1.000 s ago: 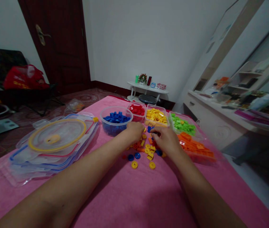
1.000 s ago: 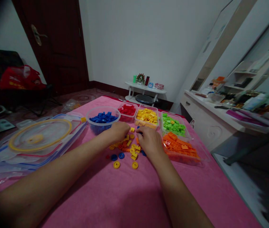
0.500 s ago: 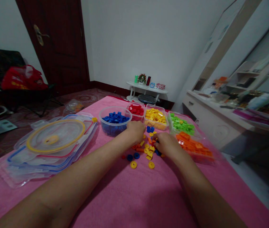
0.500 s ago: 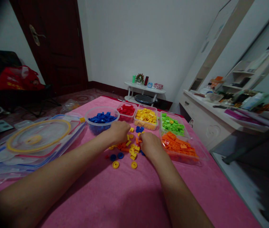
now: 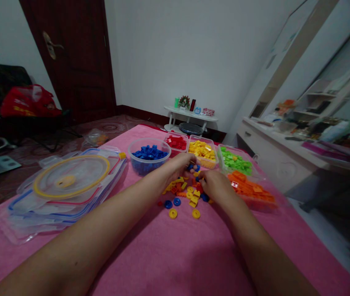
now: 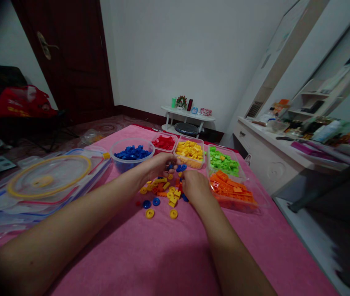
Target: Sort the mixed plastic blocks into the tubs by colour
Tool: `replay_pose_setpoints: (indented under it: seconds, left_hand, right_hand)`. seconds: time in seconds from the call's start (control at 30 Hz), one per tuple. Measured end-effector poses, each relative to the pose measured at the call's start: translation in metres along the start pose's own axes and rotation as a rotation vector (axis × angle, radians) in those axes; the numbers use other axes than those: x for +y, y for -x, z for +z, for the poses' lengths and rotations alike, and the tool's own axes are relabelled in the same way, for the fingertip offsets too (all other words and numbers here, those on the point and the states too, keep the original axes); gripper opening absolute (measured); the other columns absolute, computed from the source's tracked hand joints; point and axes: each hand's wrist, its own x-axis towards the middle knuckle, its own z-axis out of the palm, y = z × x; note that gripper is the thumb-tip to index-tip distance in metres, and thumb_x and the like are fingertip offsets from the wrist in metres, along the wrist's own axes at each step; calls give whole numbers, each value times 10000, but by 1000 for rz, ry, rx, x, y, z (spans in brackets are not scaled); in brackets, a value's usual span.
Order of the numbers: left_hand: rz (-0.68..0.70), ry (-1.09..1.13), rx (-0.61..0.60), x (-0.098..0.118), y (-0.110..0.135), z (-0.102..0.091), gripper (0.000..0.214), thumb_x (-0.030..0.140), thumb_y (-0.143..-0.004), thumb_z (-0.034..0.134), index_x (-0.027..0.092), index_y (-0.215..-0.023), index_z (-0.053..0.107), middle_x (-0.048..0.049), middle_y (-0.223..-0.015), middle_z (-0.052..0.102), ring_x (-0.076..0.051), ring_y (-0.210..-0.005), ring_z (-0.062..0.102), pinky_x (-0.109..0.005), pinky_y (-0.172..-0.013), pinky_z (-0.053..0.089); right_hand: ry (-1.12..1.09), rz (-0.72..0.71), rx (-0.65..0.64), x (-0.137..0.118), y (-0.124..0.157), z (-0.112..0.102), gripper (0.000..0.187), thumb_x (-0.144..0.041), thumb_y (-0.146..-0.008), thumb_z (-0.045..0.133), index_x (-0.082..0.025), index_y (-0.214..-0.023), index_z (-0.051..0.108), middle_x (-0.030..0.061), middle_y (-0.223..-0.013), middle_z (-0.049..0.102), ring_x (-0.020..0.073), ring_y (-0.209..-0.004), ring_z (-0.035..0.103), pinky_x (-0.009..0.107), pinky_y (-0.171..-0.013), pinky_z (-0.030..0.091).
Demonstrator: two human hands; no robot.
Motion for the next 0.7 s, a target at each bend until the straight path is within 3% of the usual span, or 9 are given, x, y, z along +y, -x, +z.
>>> replay_pose_setpoints:
  seconds: [0.1,0.33,0.7]
  left_hand:
    - [-17,82,-13,1,3,1,131,230,-780,462,123,-774,538,30,-605,467,-34,-434,388,-134,-368,194]
    - [51,-30,26,-1,7,6,154,216,-793,508,102,-817,609,9,-663,541,-26,-436,393,-138,-368,227]
    - [87,-79,28,-6,4,5,184,203,-787,514,104,-856,653,-24,-738,614,-32,-460,437,-134,-378,257]
  right_hand:
    - [7,8,-5,-1,-1,5,299,-185,-826,448,-204,-1007,685,130,-992,693,246,-948,636,318,-757,444]
    - [53,-31,-56,-4,-1,7,316,-183,-834,452,-211,-1082,647,136,-1006,690,261,-912,654,322,-696,455]
    - [28,-2,-18,0,-1,8,235,-254,-819,520,-185,-1002,650,120,-1011,686,238,-945,636,292,-713,438]
